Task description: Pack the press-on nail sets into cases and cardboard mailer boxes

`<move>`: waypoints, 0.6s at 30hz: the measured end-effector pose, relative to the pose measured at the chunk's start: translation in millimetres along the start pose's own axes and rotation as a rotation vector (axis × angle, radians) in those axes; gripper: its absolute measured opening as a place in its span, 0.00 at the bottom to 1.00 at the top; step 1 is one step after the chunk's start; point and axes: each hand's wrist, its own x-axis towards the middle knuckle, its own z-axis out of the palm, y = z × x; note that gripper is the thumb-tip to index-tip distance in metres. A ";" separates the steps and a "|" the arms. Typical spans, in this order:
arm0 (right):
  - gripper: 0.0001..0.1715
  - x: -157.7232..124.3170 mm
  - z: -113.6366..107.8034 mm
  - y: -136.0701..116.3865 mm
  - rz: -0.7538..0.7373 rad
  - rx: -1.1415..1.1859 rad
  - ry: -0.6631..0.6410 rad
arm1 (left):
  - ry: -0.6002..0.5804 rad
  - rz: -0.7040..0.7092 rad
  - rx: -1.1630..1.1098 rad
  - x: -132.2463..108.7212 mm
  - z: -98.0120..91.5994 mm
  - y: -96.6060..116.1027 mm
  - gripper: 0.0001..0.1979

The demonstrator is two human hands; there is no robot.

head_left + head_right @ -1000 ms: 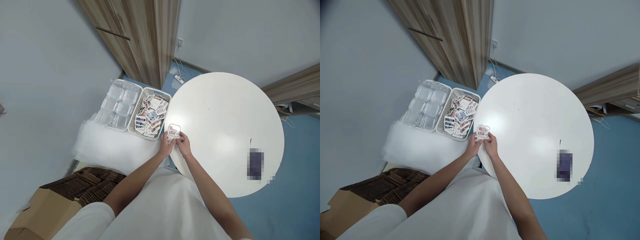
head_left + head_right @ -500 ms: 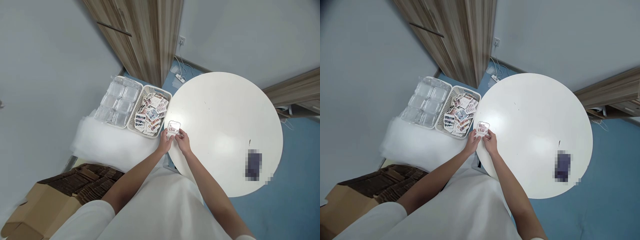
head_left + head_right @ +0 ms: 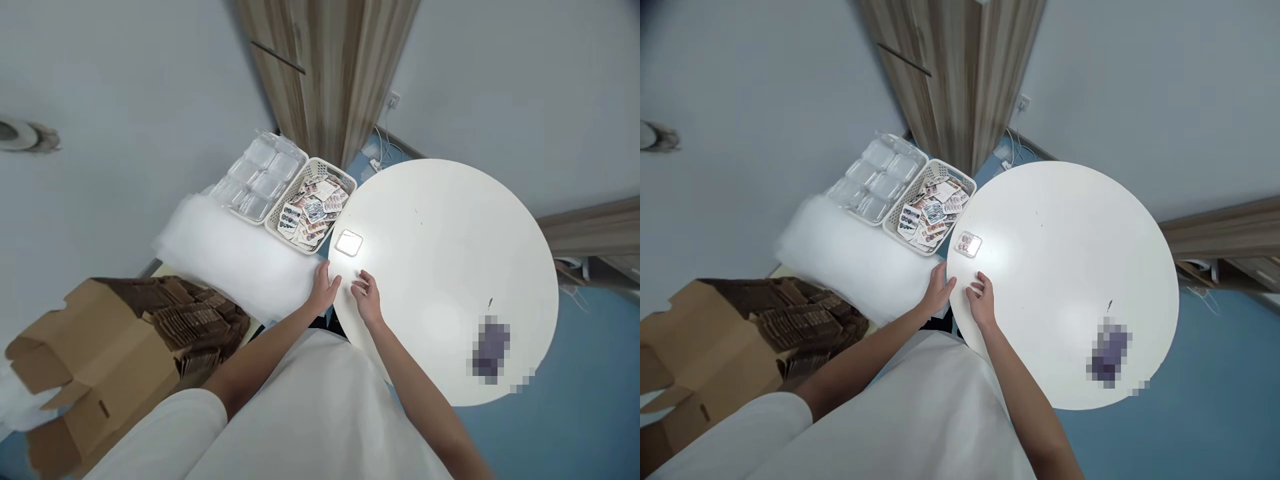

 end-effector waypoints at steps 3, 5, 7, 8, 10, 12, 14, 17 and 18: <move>0.24 -13.3 -5.5 7.0 -0.021 -0.050 -0.075 | 0.084 -0.031 0.038 -31.9 -8.3 -11.3 0.24; 0.20 -17.1 -0.6 10.0 -0.030 -0.076 -0.155 | 0.154 -0.082 0.038 -50.1 -16.0 -20.7 0.24; 0.19 -19.1 11.8 10.9 -0.049 -0.093 -0.263 | 0.233 -0.137 0.026 -63.8 -26.7 -29.5 0.23; 0.18 -20.0 20.0 10.4 -0.062 -0.105 -0.328 | 0.273 -0.166 0.016 -68.9 -33.1 -33.4 0.23; 0.18 -21.6 37.8 7.9 -0.091 -0.150 -0.470 | 0.348 -0.225 -0.011 -75.7 -47.2 -40.0 0.23; 0.19 -21.9 54.7 4.0 -0.126 -0.225 -0.598 | 0.416 -0.275 -0.050 -78.6 -61.5 -45.6 0.23; 0.20 -19.4 70.0 -1.2 -0.168 -0.310 -0.676 | 0.473 -0.300 -0.100 -78.2 -74.0 -50.4 0.23; 0.22 -10.1 95.0 -11.7 -0.241 -0.429 -0.710 | 0.524 -0.301 -0.198 -71.2 -87.8 -54.9 0.23; 0.22 -6.2 105.1 -15.7 -0.269 -0.463 -0.709 | 0.530 -0.301 -0.241 -67.2 -91.4 -55.6 0.23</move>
